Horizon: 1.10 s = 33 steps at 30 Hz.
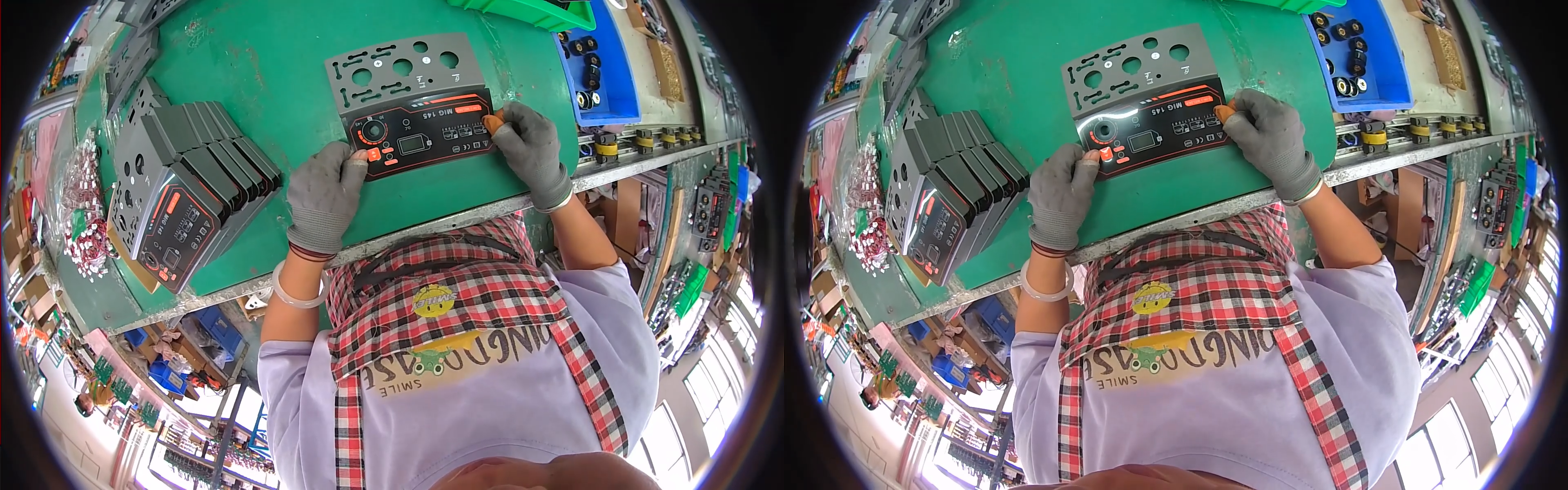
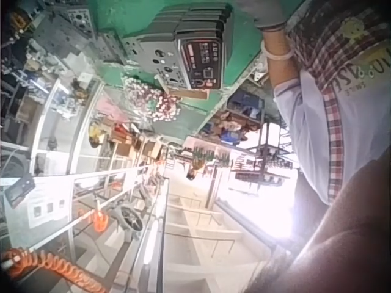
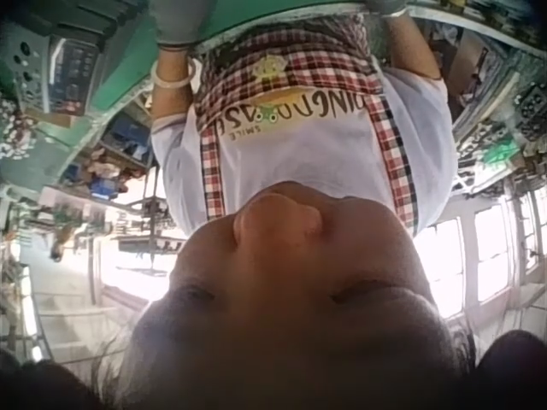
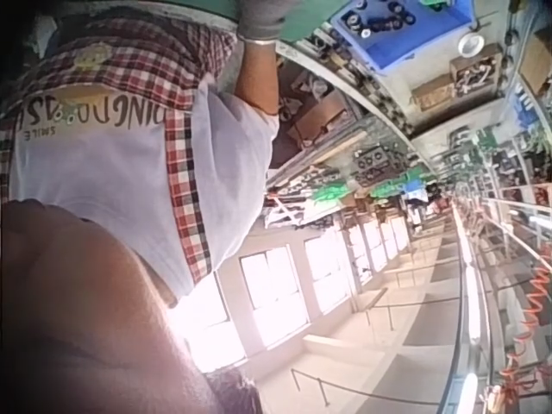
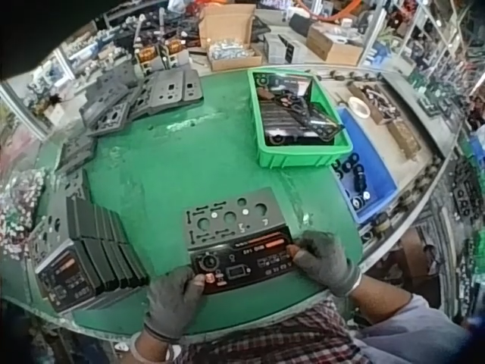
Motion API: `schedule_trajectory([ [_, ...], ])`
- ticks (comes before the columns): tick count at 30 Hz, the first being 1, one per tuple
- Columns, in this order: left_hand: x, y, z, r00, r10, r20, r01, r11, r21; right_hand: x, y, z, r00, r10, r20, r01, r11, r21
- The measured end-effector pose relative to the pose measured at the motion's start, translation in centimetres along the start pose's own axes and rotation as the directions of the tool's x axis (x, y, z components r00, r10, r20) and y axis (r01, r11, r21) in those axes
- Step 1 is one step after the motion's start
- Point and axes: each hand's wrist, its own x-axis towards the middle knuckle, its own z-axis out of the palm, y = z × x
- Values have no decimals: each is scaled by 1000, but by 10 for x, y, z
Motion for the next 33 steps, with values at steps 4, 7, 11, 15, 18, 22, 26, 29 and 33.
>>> schedule_trajectory([
  [4, 1, 0, 0, 1000, 11, -3, -11, 999, 32, 0, 0, -1, 1000, -25, 2, 25, 999, -28],
  [7, 1, -1, 0, 1000, 15, 1, -15, 999, 30, 0, 0, 0, 999, -34, -3, 33, 999, -42],
  [11, 1, 1, 0, 1000, -5, 9, 5, 1000, 15, 0, 1, 0, 1000, -16, 6, 16, 999, -37],
  [15, 1, 2, -1, 999, -30, 30, 29, 999, 19, 0, 0, 0, 999, -52, -14, 51, 998, -43],
  [18, 1, 1, 0, 1000, -10, 12, 10, 1000, 12, 0, 2, 0, 998, -60, -13, 60, 997, -48],
  [22, 1, 1, -1, 1000, -14, 4, 14, 1000, 24, 1, -1, 0, 997, -74, -9, 73, 996, -55],
  [26, 1, 2, 0, 1000, 4, -2, -4, 1000, 30, 1, 1, 0, 998, -60, -12, 59, 996, -68],
  [29, 2, 3, 0, 1000, -7, 11, 6, 999, 44, 1, -1, -1, 1000, -26, -1, 26, 998, -56],
  [33, 4, 2, 2, 999, -5, 49, 3, 999, 45, 1, -2, -4, 1000, -15, 12, 15, 999, -45],
])
